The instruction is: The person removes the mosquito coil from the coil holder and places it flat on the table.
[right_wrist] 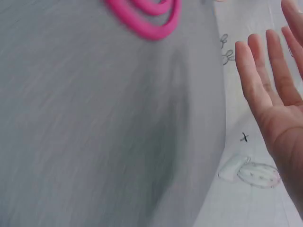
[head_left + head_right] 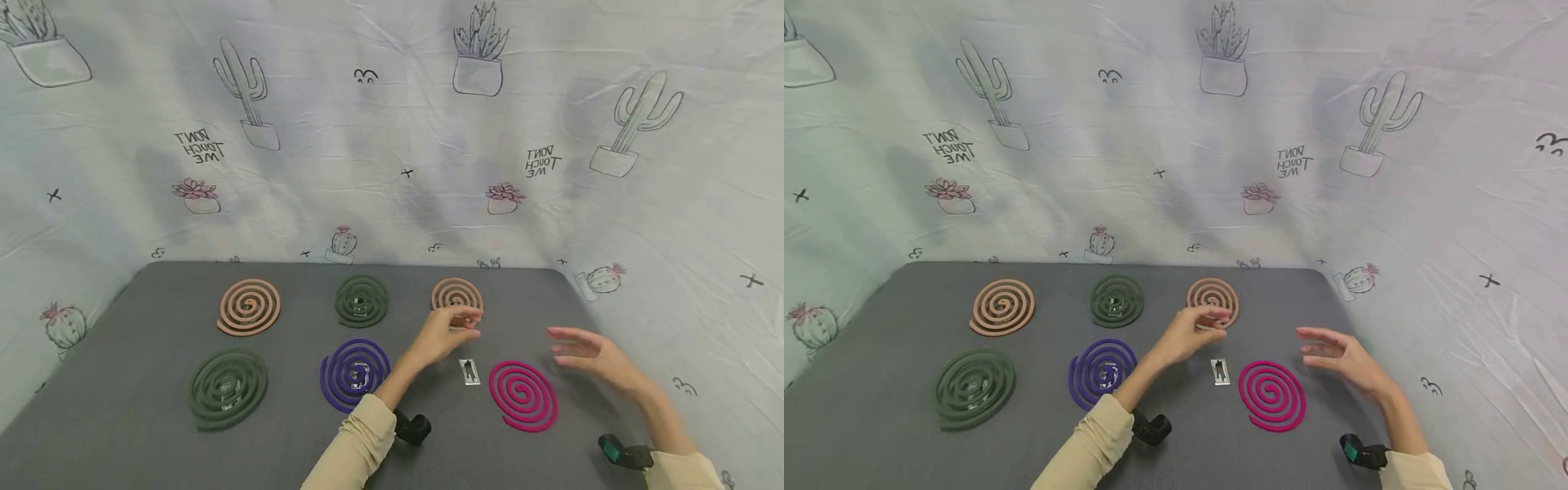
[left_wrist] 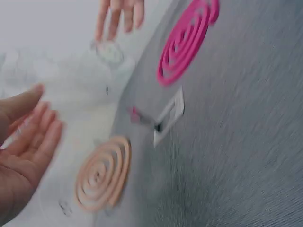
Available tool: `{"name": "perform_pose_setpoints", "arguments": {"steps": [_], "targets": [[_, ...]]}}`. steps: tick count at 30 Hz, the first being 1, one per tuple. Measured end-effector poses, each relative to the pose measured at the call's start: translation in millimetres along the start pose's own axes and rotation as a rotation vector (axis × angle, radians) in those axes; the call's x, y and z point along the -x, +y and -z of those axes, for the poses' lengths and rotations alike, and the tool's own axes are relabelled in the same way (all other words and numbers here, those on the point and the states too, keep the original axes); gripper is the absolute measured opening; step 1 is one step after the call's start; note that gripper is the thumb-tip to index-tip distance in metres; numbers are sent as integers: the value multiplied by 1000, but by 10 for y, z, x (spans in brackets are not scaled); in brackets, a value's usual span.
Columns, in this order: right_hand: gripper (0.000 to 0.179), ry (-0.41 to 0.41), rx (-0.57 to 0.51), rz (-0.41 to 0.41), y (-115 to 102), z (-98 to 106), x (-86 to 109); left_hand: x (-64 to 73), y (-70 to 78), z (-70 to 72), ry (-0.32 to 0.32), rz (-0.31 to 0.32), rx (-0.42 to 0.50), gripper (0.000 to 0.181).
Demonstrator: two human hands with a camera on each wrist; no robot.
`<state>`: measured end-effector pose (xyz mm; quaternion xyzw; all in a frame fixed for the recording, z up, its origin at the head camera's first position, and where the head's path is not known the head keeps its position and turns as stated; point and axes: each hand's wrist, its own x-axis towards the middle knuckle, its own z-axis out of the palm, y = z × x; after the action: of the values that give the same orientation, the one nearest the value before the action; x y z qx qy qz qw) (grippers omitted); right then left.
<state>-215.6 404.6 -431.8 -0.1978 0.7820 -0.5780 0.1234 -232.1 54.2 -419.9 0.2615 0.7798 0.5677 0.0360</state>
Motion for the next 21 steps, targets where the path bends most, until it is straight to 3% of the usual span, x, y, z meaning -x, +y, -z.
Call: {"name": "perform_pose_setpoints", "arguments": {"steps": [5, 11, 15, 21], "targets": [[49, -26, -47, 4, -34, -84, -293, -186, -242, 121, 203, -19, 55, 34], [50, -19, -59, -80, -42, -226, -695, -347, -430, 140, 371, -43, 92, 32], [59, -18, -63, -121, -39, -295, -952, -393, -477, 140, 466, 30, 119, 33], [69, -41, -70, -145, -13, -385, -1187, -382, -510, 63, 584, 132, 54, 35]]}}
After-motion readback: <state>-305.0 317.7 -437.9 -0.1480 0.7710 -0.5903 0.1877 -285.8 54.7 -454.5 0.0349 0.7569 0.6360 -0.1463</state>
